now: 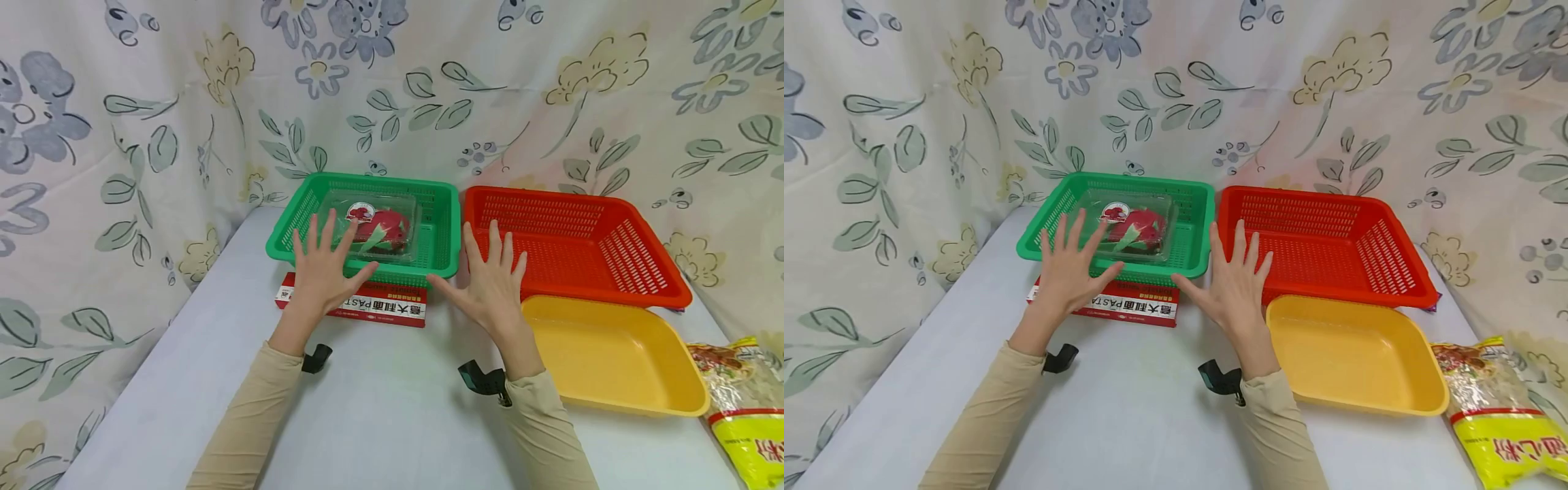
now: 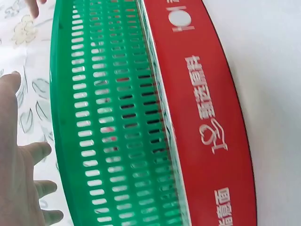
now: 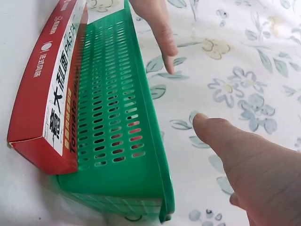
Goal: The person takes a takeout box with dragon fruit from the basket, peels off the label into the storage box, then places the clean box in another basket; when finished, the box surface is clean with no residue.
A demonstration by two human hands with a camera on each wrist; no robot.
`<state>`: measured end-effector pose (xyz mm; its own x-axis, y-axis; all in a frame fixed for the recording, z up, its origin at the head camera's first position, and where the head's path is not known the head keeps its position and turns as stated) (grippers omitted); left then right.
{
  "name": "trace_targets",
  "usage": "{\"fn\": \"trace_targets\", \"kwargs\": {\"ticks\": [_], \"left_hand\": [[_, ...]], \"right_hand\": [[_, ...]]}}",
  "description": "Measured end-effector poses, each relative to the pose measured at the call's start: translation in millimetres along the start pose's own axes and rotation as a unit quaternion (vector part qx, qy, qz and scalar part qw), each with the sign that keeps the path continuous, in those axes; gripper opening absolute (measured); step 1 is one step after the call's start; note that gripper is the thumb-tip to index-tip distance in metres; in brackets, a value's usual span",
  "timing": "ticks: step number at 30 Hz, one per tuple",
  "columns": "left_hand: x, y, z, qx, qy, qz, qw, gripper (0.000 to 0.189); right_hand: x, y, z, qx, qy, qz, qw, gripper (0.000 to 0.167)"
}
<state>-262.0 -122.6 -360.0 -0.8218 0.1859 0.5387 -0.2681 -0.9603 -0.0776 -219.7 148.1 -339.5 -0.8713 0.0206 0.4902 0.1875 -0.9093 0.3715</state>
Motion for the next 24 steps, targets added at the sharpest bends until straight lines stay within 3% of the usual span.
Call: {"fn": "trace_targets", "kwargs": {"ticks": [6,18,24], "left_hand": [[0.1,18.5,-5.7,-0.003,-0.004,0.022,0.9997,0.088],[-4.1,79.7,-9.5,-0.065,-0.027,0.088,0.9937,0.082],[-7.4,96.1,-13.6,-0.101,-0.032,0.110,0.9883,0.083]], "right_hand": [[-0.5,0.6,-2.0,0.001,0.003,0.001,1.0000,0.103],[-0.7,1.4,-3.7,0.011,0.009,-0.001,0.9999,0.103],[-1.3,-0.2,-4.5,0.015,0.006,0.002,0.9999,0.103]]}}
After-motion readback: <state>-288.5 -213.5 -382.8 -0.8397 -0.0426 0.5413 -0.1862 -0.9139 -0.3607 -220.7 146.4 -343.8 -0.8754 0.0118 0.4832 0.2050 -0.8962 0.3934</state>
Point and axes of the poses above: each hand's wrist, its own x-axis towards the middle knuckle, its own z-axis out of the back of the hand, y = z × x, the point moved 4 cm from there along x, towards the middle knuckle, and after that the axes turned 14 degrees about -y, right-handed, at the moved point
